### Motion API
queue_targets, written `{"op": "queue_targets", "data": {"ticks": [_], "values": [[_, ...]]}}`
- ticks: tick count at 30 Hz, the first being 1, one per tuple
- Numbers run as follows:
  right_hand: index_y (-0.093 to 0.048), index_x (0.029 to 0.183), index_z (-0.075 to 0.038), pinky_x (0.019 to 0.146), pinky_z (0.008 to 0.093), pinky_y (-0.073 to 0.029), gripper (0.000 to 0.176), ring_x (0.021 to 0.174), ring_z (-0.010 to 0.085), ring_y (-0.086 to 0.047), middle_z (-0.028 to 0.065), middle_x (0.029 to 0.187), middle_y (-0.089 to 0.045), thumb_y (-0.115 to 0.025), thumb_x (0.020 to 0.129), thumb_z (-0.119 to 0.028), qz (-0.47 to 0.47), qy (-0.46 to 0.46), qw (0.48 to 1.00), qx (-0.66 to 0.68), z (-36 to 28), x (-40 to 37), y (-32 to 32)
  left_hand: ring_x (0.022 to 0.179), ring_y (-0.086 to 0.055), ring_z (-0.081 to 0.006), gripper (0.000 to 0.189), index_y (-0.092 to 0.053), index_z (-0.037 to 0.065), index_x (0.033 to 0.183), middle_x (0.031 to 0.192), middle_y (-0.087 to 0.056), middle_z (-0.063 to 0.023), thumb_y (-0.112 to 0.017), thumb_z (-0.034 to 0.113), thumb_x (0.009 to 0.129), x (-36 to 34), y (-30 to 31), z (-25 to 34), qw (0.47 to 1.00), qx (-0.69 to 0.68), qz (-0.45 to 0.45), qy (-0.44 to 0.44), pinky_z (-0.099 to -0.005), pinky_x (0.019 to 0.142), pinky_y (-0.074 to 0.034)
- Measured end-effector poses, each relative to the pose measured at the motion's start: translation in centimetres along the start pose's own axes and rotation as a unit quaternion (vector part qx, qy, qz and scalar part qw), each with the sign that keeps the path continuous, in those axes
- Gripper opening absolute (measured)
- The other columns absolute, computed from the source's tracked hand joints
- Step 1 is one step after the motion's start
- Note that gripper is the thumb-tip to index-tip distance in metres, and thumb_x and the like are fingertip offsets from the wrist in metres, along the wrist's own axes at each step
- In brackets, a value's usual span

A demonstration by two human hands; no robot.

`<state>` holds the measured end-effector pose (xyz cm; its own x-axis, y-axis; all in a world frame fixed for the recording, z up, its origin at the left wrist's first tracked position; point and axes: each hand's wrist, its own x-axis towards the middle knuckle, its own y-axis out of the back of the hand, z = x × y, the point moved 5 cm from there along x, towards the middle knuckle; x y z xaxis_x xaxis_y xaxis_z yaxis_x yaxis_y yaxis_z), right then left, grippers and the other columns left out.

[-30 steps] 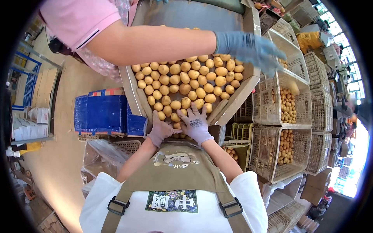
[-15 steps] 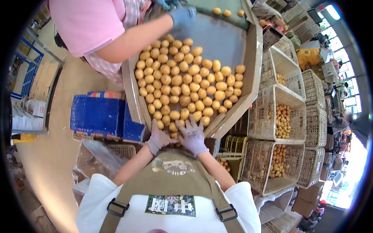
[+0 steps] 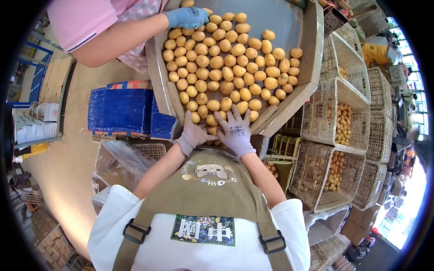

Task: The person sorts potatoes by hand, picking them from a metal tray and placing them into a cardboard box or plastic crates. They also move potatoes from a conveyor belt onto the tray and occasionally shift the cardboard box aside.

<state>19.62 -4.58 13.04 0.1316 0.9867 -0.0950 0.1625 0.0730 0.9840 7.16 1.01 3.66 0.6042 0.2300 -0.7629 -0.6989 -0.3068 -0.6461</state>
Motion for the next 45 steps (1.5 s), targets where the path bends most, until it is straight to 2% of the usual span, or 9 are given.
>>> {"op": "queue_targets", "data": {"ticks": [7,12,14,18,21,25,37,40,45], "values": [[-0.059,0.137,-0.027,0.115,0.0655,-0.020,0.050,0.136,0.0342,-0.046,0.0132,0.139,-0.056,-0.064,0.087,-0.035,0.040,-0.054,0.988,0.141,2.3,1.3,2.0,0.135,-0.042,-0.0239,0.062,-0.040,0.022,0.146,0.144,-0.046,-0.0017,-0.045,0.059,0.097,4.2,6.3,0.2,0.954,0.276,-0.097,-0.070,-0.0660,0.113,-0.023],[-0.065,0.130,-0.022,0.108,0.0553,-0.033,0.046,0.126,0.0382,-0.049,0.0195,0.138,-0.053,-0.067,0.086,-0.036,0.017,-0.078,0.985,0.151,8.8,4.2,1.8,0.143,-0.036,-0.0306,0.070,-0.036,0.025,0.151,0.152,-0.041,-0.0026,-0.045,0.064,0.095,-1.2,0.5,0.7,0.990,0.102,-0.094,-0.033,-0.0698,0.111,-0.022],[-0.064,0.130,-0.022,0.104,0.0571,-0.035,0.046,0.126,0.0420,-0.048,0.0227,0.139,-0.051,-0.066,0.088,-0.040,0.237,-0.198,0.944,0.117,9.4,4.9,5.8,0.148,-0.028,-0.0349,0.079,-0.028,0.027,0.156,0.160,-0.030,-0.0057,-0.035,0.073,0.093,-0.7,0.7,0.0,1.000,-0.002,0.013,0.020,-0.0750,0.110,-0.017],[-0.059,0.138,-0.033,0.112,0.0756,-0.002,0.061,0.150,0.0468,-0.018,0.0245,0.163,-0.020,-0.064,0.083,-0.058,-0.002,-0.074,0.997,0.025,3.1,5.0,1.8,0.149,-0.025,-0.0366,0.079,-0.025,0.026,0.157,0.163,-0.024,-0.0092,-0.031,0.073,0.094,-0.1,-0.6,-0.2,1.000,-0.002,-0.005,-0.002,-0.0769,0.110,-0.016],[-0.062,0.135,-0.032,0.116,0.0675,-0.015,0.057,0.150,0.0367,-0.027,0.0148,0.162,-0.031,-0.066,0.082,-0.051,-0.128,-0.001,0.991,0.030,3.7,3.3,1.9,0.148,-0.025,-0.0393,0.072,-0.031,0.020,0.155,0.162,-0.027,-0.0100,-0.041,0.061,0.097,0.1,-0.2,0.2,0.995,-0.011,-0.085,0.049,-0.0787,0.110,-0.014],[-0.072,0.117,-0.017,0.097,0.0503,-0.047,0.035,0.114,0.0400,-0.060,0.0164,0.134,-0.061,-0.066,0.086,-0.034,0.200,-0.059,0.977,0.044,7.8,4.8,7.4,0.150,-0.022,-0.0394,0.081,-0.028,0.025,0.155,0.161,-0.028,-0.0079,-0.046,0.071,0.091,0.1,-0.6,0.2,0.992,0.018,-0.118,0.030,-0.0787,0.110,-0.013],[-0.061,0.131,-0.019,0.096,0.0399,-0.050,0.042,0.112,0.0284,-0.064,0.0129,0.121,-0.063,-0.059,0.090,-0.032,0.034,-0.304,0.947,0.094,16.5,12.4,8.2,0.148,-0.018,-0.0499,0.102,-0.011,0.026,0.159,0.165,-0.013,-0.0108,-0.039,0.088,0.083,-1.0,-3.1,0.8,0.999,-0.003,-0.047,0.027,-0.0838,0.106,-0.013],[-0.060,0.128,-0.011,0.089,0.0367,-0.052,0.043,0.095,0.0194,-0.064,0.0075,0.105,-0.063,-0.067,0.088,-0.026,0.217,-0.221,0.875,0.372,18.0,10.6,6.3,0.149,-0.018,-0.0481,0.099,-0.009,0.026,0.160,0.166,-0.013,-0.0086,-0.039,0.085,0.085,-1.4,-3.7,1.1,0.997,-0.005,-0.073,0.024,-0.0846,0.104,-0.013],[-0.061,0.120,-0.007,0.081,0.0297,-0.055,0.029,0.079,0.0131,-0.056,0.0035,0.096,-0.060,-0.055,0.100,-0.026,0.230,-0.118,0.464,0.847,18.2,8.0,8.3,0.149,-0.020,-0.0465,0.099,-0.011,0.026,0.160,0.166,-0.016,-0.0076,-0.039,0.085,0.085,-0.9,-2.8,0.6,0.996,-0.049,-0.041,0.063,-0.0814,0.107,-0.012]]}}
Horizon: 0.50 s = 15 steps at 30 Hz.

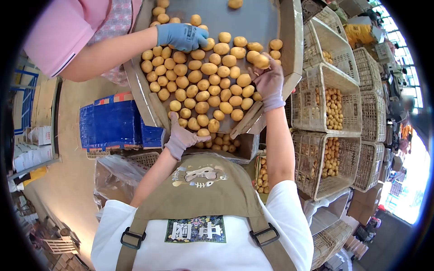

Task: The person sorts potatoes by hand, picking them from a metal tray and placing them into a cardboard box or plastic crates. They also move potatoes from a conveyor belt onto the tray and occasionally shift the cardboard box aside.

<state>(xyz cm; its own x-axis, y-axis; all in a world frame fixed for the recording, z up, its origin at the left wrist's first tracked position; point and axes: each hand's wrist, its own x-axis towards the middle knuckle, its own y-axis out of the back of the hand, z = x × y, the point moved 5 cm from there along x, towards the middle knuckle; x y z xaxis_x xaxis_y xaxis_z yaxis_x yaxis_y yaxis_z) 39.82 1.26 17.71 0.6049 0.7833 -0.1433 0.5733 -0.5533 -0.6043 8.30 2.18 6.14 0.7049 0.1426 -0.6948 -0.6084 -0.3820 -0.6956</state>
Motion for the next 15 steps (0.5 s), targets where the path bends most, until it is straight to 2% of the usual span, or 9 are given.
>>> {"op": "queue_targets", "data": {"ticks": [1,3,4,5,6,7,9,12,15], "values": [[-0.061,0.117,-0.006,0.080,0.0317,-0.057,0.027,0.079,0.0137,-0.056,0.0048,0.096,-0.060,-0.057,0.099,-0.025,0.043,-0.028,0.994,0.101,-1.0,-0.3,-1.1,0.149,-0.020,-0.0465,0.100,-0.011,0.025,0.160,0.166,-0.017,-0.0077,-0.039,0.085,0.085,-0.1,-0.4,0.0,1.000,-0.008,0.008,0.008,-0.0808,0.108,-0.012],[-0.062,0.111,-0.004,0.074,0.0316,-0.057,0.026,0.079,0.0143,-0.058,0.0065,0.097,-0.061,-0.061,0.097,-0.025,0.052,-0.029,0.996,0.063,-2.3,2.0,-0.1,0.148,-0.020,-0.0484,0.103,-0.009,0.024,0.160,0.165,-0.016,-0.0110,-0.040,0.087,0.084,-0.3,-0.7,-0.1,1.000,0.026,0.000,-0.006,-0.0799,0.109,-0.011],[-0.065,0.110,-0.004,0.069,0.0304,-0.056,0.023,0.078,0.0146,-0.060,0.0076,0.092,-0.063,-0.064,0.094,-0.021,0.018,0.030,0.990,-0.138,-3.5,2.7,-1.3,0.148,-0.019,-0.0497,0.107,-0.006,0.023,0.160,0.165,-0.013,-0.0129,-0.042,0.087,0.082,-0.1,-0.5,-0.1,0.999,0.031,-0.007,-0.007,-0.0802,0.109,-0.011],[-0.064,0.120,-0.008,0.079,0.0370,-0.058,0.035,0.088,0.0228,-0.066,0.0116,0.104,-0.067,-0.065,0.092,-0.028,0.098,-0.016,0.938,-0.333,-4.3,3.6,-1.4,0.147,-0.018,-0.0510,0.111,-0.003,0.022,0.160,0.165,-0.010,-0.0148,-0.044,0.088,0.081,0.0,-0.4,0.1,0.999,0.036,-0.014,-0.009,-0.0805,0.109,-0.011],[-0.063,0.127,-0.011,0.087,0.0382,-0.056,0.043,0.098,0.0270,-0.067,0.0131,0.114,-0.067,-0.065,0.089,-0.030,0.086,0.029,0.841,-0.533,-4.5,4.6,-1.8,0.147,-0.017,-0.0513,0.112,0.000,0.023,0.160,0.165,-0.009,-0.0147,-0.044,0.088,0.081,-0.1,-0.4,0.1,0.999,0.040,-0.013,-0.012,-0.0808,0.109,-0.011],[-0.061,0.135,-0.014,0.095,0.0394,-0.053,0.052,0.107,0.0311,-0.067,0.0146,0.124,-0.067,-0.066,0.086,-0.032,0.071,0.072,0.701,-0.706,-4.7,5.8,-2.6,0.146,-0.025,-0.0494,0.098,-0.015,0.024,0.159,0.164,-0.021,-0.0112,-0.034,0.087,0.086,-0.4,-0.9,0.0,0.999,0.032,0.021,-0.010,-0.0811,0.105,-0.018],[-0.057,0.142,-0.017,0.107,0.0400,-0.046,0.062,0.129,0.0330,-0.057,0.0164,0.140,-0.059,-0.063,0.082,-0.033,0.054,-0.064,0.539,-0.838,-2.5,8.4,-1.5,0.145,-0.026,-0.0504,0.100,-0.015,0.024,0.159,0.164,-0.022,-0.0117,-0.033,0.088,0.085,0.0,-0.6,0.1,0.996,0.068,-0.063,-0.001,-0.0820,0.103,-0.021],[-0.062,0.129,-0.012,0.105,0.0418,-0.046,0.054,0.125,0.0340,-0.059,0.0179,0.134,-0.062,-0.065,0.081,-0.036,0.052,-0.046,0.547,-0.834,-0.3,9.1,-1.2,0.144,-0.027,-0.0528,0.106,-0.014,0.023,0.160,0.165,-0.020,-0.0117,-0.037,0.090,0.081,0.5,0.1,0.2,0.994,0.080,-0.080,-0.007,-0.0827,0.103,-0.021],[-0.063,0.123,-0.004,0.099,0.0416,-0.049,0.055,0.115,0.0339,-0.063,0.0199,0.122,-0.067,-0.068,0.080,-0.037,0.072,0.057,0.663,-0.743,-1.4,6.4,-1.6,0.146,-0.023,-0.0516,0.108,-0.013,0.024,0.160,0.166,-0.017,-0.0110,-0.040,0.090,0.079,0.3,0.1,0.1,0.996,0.063,-0.067,0.006,-0.0826,0.105,-0.017]]}}
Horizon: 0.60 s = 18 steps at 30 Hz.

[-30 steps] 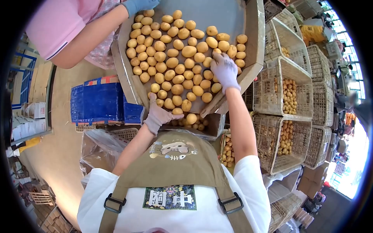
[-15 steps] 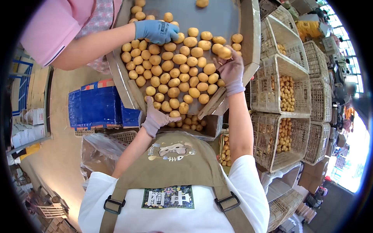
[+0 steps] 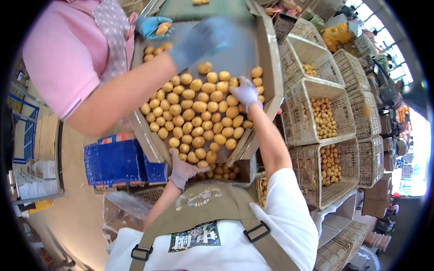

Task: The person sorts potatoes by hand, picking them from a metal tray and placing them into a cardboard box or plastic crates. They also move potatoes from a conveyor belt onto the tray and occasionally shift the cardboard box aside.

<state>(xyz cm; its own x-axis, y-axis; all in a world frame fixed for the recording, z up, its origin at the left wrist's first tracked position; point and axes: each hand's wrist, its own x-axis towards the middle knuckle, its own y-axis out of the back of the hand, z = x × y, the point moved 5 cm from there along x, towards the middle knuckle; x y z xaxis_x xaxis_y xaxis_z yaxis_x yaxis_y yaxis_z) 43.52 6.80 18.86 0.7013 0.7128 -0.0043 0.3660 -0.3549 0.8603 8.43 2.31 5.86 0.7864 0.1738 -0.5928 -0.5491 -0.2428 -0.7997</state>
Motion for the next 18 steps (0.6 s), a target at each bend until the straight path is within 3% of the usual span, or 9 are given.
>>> {"op": "queue_targets", "data": {"ticks": [2,5,7,8,11,13,15,16,18], "values": [[-0.061,0.126,-0.003,0.101,0.0342,-0.047,0.053,0.111,0.0231,-0.063,0.0143,0.122,-0.067,-0.074,0.081,-0.028,0.047,-0.012,0.965,0.257,1.2,-1.0,-0.7,0.148,-0.019,-0.0482,0.107,-0.013,0.024,0.160,0.166,-0.016,-0.0104,-0.042,0.090,0.079,0.0,0.2,-0.1,0.999,-0.038,-0.026,0.012,-0.0823,0.105,-0.017],[-0.042,0.150,-0.003,0.111,0.0321,-0.038,0.069,0.129,0.0204,-0.052,0.0125,0.145,-0.053,-0.070,0.089,-0.016,0.111,0.122,0.911,0.377,-4.0,-6.2,4.9,0.148,-0.021,-0.0480,0.108,-0.014,0.025,0.160,0.166,-0.017,-0.0103,-0.041,0.090,0.079,0.1,1.0,0.0,0.999,-0.005,-0.037,0.009,-0.0823,0.105,-0.017],[-0.046,0.147,-0.001,0.105,0.0353,-0.044,0.069,0.122,0.0215,-0.055,0.0134,0.141,-0.055,-0.073,0.085,-0.011,0.232,0.208,0.885,0.345,-8.3,-10.8,12.6,0.147,-0.022,-0.0481,0.109,-0.013,0.026,0.160,0.165,-0.019,-0.0107,-0.041,0.091,0.077,-0.4,0.2,0.1,0.998,-0.010,0.058,0.011,-0.0821,0.105,-0.018],[-0.047,0.146,-0.002,0.096,0.0353,-0.049,0.068,0.113,0.0207,-0.058,0.0125,0.130,-0.059,-0.074,0.085,-0.013,0.363,0.289,0.859,0.217,-8.3,-13.1,15.9,0.148,-0.020,-0.0480,0.112,-0.010,0.025,0.160,0.165,-0.016,-0.0114,-0.042,0.092,0.076,-0.2,0.5,0.1,0.999,-0.009,0.033,0.018,-0.0818,0.106,-0.017],[-0.042,0.146,-0.006,0.088,0.0340,-0.055,0.066,0.098,0.0209,-0.061,0.0138,0.125,-0.059,-0.071,0.088,-0.020,0.526,0.386,0.690,0.314,-9.4,-17.0,25.8,0.147,-0.016,-0.0504,0.122,-0.002,0.018,0.160,0.165,-0.012,-0.0149,-0.044,0.093,0.074,0.4,1.6,0.2,0.998,-0.021,0.048,0.029,-0.0822,0.108,-0.015],[-0.038,0.151,-0.009,0.080,0.0326,-0.057,0.071,0.088,0.0188,-0.062,0.0160,0.132,-0.055,-0.069,0.088,-0.021,0.562,0.219,0.766,0.222,-8.4,-13.6,31.2,0.147,-0.017,-0.0500,0.123,-0.001,0.017,0.160,0.165,-0.011,-0.0157,-0.044,0.093,0.074,0.2,1.0,0.1,1.000,0.014,0.014,0.014,-0.0820,0.108,-0.015],[-0.034,0.156,-0.012,0.073,0.0312,-0.059,0.076,0.078,0.0168,-0.064,0.0182,0.140,-0.051,-0.068,0.088,-0.022,0.464,0.020,0.875,0.137,-5.5,-8.1,33.6,0.147,-0.017,-0.0492,0.119,-0.004,0.018,0.160,0.165,-0.011,-0.0147,-0.042,0.093,0.075,0.1,1.6,0.1,0.998,-0.016,0.039,0.036,-0.0822,0.108,-0.015],[-0.039,0.153,-0.011,0.072,0.0321,-0.059,0.074,0.084,0.0143,-0.064,0.0183,0.135,-0.055,-0.070,0.086,-0.020,0.500,0.114,0.846,0.146,-2.1,-5.8,33.6,0.147,-0.018,-0.0489,0.118,-0.006,0.019,0.160,0.165,-0.011,-0.0143,-0.041,0.093,0.076,0.2,1.5,0.4,0.997,-0.029,0.049,0.045,-0.0823,0.108,-0.016],[-0.045,0.149,-0.010,0.073,0.0334,-0.060,0.065,0.093,0.0142,-0.065,0.0140,0.134,-0.056,-0.070,0.090,-0.020,0.458,0.122,0.853,0.221,-2.8,-8.4,30.6,0.148,-0.019,-0.0484,0.106,-0.015,0.025,0.160,0.166,-0.012,-0.0110,-0.035,0.092,0.079,-0.2,-0.1,0.2,0.994,0.048,-0.094,0.021,-0.0838,0.103,-0.022]]}}
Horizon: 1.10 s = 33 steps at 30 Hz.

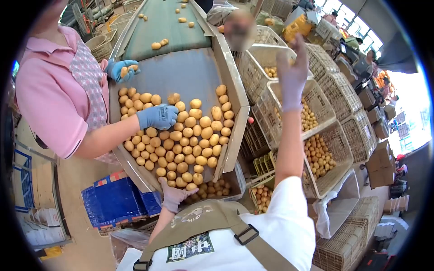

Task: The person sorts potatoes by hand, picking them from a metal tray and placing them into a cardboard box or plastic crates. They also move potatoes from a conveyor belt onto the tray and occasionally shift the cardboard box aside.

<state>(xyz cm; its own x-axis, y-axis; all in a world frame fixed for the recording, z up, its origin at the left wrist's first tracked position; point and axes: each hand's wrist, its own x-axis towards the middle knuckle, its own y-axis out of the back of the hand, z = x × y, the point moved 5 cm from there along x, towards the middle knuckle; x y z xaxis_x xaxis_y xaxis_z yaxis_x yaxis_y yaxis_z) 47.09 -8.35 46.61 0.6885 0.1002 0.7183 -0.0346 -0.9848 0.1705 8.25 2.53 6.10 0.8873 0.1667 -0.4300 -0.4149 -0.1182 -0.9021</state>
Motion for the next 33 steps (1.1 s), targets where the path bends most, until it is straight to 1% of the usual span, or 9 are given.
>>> {"op": "queue_targets", "data": {"ticks": [4,6,9,13,16,19,23,27,33], "values": [[-0.056,0.135,-0.011,0.073,0.0359,-0.062,0.042,0.096,0.0153,-0.066,0.0079,0.124,-0.061,-0.066,0.098,-0.027,-0.044,-0.226,0.913,0.337,5.3,-9.7,-2.2,0.148,-0.019,-0.0477,0.104,-0.011,0.027,0.160,0.166,-0.012,-0.0103,-0.034,0.091,0.081,-0.5,-0.6,-0.2,0.987,-0.066,0.148,0.007,-0.0839,0.103,-0.022],[-0.057,0.129,-0.010,0.079,0.0414,-0.061,0.038,0.096,0.0203,-0.067,0.0116,0.124,-0.062,-0.060,0.101,-0.035,-0.074,-0.466,0.718,0.512,9.9,-15.7,-3.6,0.148,-0.019,-0.0477,0.103,-0.012,0.027,0.160,0.166,-0.013,-0.0099,-0.034,0.090,0.081,-0.5,-0.3,-0.1,0.990,-0.047,0.133,0.001,-0.0841,0.103,-0.022],[-0.054,0.133,-0.005,0.105,0.0496,-0.049,0.041,0.112,0.0322,-0.063,0.0191,0.125,-0.061,-0.045,0.105,-0.033,-0.181,-0.476,0.521,0.685,8.0,-21.2,-4.0,0.148,-0.019,-0.0473,0.101,-0.012,0.027,0.160,0.166,-0.015,-0.0096,-0.033,0.089,0.083,-0.5,-0.7,-0.1,0.991,-0.046,0.129,-0.001,-0.0837,0.103,-0.022],[-0.037,0.147,-0.009,0.116,0.0479,-0.041,0.053,0.126,0.0317,-0.057,0.0223,0.142,-0.048,-0.047,0.096,0.005,-0.172,-0.438,0.587,0.658,6.7,-25.0,-2.9,0.149,-0.014,-0.0468,0.110,-0.005,0.024,0.160,0.166,-0.009,-0.0125,-0.039,0.090,0.079,-0.5,-0.5,-0.2,0.994,-0.037,0.107,-0.006,-0.0816,0.108,-0.016],[-0.049,0.139,-0.006,0.081,0.0351,-0.053,0.043,0.087,0.0202,-0.064,0.0149,0.122,-0.063,-0.046,0.106,-0.035,-0.182,-0.473,0.510,0.695,6.4,-27.3,-2.7,0.149,-0.015,-0.0468,0.113,-0.006,0.023,0.160,0.166,-0.009,-0.0132,-0.040,0.091,0.078,-0.7,-0.5,-0.3,0.991,-0.039,0.125,0.002,-0.0813,0.108,-0.017],[-0.058,0.126,-0.005,0.060,0.0313,-0.044,0.075,0.061,0.0162,-0.055,0.0051,0.095,-0.065,-0.045,0.095,-0.072,-0.161,-0.533,0.579,0.595,6.1,-28.9,-2.2,0.148,-0.021,-0.0476,0.106,-0.015,0.023,0.160,0.166,-0.015,-0.0119,-0.034,0.090,0.081,-0.4,-0.1,-0.1,0.990,-0.042,0.133,0.011,-0.0822,0.105,-0.022],[-0.060,0.125,-0.004,0.060,0.0354,-0.044,0.063,0.056,0.0178,-0.047,0.0074,0.089,-0.065,-0.042,0.098,-0.058,-0.056,-0.634,0.537,0.553,4.1,-29.2,-2.2,0.148,-0.019,-0.0469,0.106,-0.010,0.023,0.160,0.166,-0.012,-0.0110,-0.037,0.089,0.082,-0.3,0.0,0.0,0.997,-0.021,0.078,0.002,-0.0848,0.102,-0.022],[-0.061,0.124,-0.007,0.057,0.0340,-0.040,0.059,0.054,0.0182,-0.047,0.0090,0.080,-0.062,-0.041,0.099,-0.057,-0.156,-0.570,0.555,0.586,4.4,-30.1,-1.8,0.149,-0.013,-0.0462,0.117,-0.006,0.017,0.160,0.165,-0.008,-0.0160,-0.043,0.091,0.077,-0.4,-0.1,-0.2,0.992,-0.020,0.124,-0.005,-0.0804,0.109,-0.016],[-0.057,0.121,-0.011,0.064,0.0387,-0.051,0.043,0.065,0.0204,-0.059,0.0115,0.103,-0.066,-0.047,0.102,-0.049,-0.103,-0.595,0.592,0.534,6.0,-31.4,-0.7,0.149,-0.016,-0.0471,0.111,-0.008,0.021,0.160,0.166,-0.010,-0.0135,-0.041,0.090,0.080,-0.4,-0.2,-0.2,0.992,-0.042,0.122,0.004,-0.0825,0.107,-0.017]]}}
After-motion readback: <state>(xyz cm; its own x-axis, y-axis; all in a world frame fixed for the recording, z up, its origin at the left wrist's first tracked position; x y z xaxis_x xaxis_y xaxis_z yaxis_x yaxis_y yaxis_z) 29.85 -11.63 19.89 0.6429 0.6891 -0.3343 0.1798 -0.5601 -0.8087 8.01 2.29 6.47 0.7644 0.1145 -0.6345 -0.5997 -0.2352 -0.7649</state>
